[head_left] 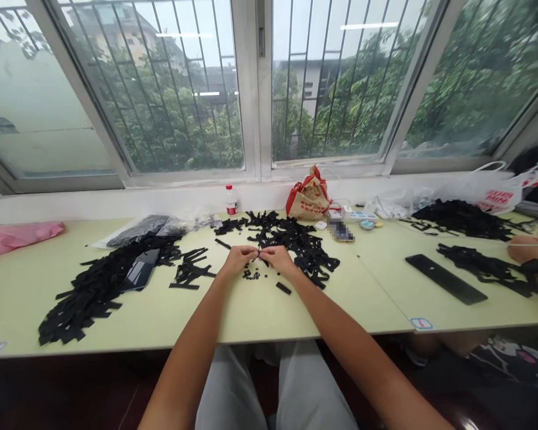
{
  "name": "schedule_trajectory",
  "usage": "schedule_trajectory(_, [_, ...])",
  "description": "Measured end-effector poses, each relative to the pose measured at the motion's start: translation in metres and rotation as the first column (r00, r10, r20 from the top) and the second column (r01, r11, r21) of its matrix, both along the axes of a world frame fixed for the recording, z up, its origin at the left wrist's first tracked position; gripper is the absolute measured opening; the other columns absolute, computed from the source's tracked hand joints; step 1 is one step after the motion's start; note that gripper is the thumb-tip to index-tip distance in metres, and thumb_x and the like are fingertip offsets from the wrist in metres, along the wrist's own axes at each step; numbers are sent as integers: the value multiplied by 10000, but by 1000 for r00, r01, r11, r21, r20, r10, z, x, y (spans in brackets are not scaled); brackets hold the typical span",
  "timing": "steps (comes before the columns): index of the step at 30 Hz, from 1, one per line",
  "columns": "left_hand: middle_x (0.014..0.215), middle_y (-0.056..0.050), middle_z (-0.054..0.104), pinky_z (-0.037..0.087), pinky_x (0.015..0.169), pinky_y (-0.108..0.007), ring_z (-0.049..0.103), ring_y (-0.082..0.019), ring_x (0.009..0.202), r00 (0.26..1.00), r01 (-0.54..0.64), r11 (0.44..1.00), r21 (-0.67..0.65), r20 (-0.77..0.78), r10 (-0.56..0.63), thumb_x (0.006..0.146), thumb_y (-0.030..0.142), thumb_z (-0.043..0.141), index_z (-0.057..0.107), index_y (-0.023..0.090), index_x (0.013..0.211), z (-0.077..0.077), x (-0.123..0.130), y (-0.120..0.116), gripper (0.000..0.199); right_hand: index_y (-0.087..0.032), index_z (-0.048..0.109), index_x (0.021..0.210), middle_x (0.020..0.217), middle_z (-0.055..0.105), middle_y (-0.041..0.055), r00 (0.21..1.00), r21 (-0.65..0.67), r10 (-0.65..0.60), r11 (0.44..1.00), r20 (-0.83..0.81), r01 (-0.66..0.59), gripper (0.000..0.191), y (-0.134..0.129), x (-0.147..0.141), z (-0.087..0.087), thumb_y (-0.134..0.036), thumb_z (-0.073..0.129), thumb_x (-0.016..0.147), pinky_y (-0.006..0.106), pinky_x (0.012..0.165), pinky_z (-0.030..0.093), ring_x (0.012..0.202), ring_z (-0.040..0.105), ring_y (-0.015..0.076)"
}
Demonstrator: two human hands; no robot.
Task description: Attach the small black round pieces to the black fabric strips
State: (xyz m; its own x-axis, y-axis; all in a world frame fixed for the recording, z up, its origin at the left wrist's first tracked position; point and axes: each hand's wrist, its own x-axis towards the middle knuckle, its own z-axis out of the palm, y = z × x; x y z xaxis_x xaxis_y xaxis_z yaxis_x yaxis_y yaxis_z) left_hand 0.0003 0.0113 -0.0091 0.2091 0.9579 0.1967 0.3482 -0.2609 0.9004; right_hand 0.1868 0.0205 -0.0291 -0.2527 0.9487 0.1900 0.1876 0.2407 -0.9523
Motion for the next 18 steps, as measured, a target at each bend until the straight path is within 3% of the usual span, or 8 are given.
schedule_trajectory(4, [759,-47,687,434,629,-268,559,-162,680,999,39,999,29,-15,-38,764,497,673,757,149,831,1,-2,-1,364,-169,743,765,551,555,-34,1000,-18,20,1000,-15,-20,256,2,-2,-1,-404,643,750,218,464,304,459,402,86])
schedule_trajectory(11, [589,19,511,325,558,-238,413,-105,571,993,119,992,44,-5,-119,793,467,655,680,137,690,1,-6,-3,347,-162,721,720,590,605,-7,999,-23,-27,999,36,28,228,-2,-2,1,-374,637,726,227,497,336,502,449,101])
schedule_trajectory(18, [728,-15,672,402,630,-256,531,-141,651,987,101,993,60,-128,-93,785,392,649,758,162,798,-5,-6,1,255,-154,715,762,657,649,17,994,-28,-104,994,19,104,238,1,-3,0,-368,618,724,244,534,353,567,502,129])
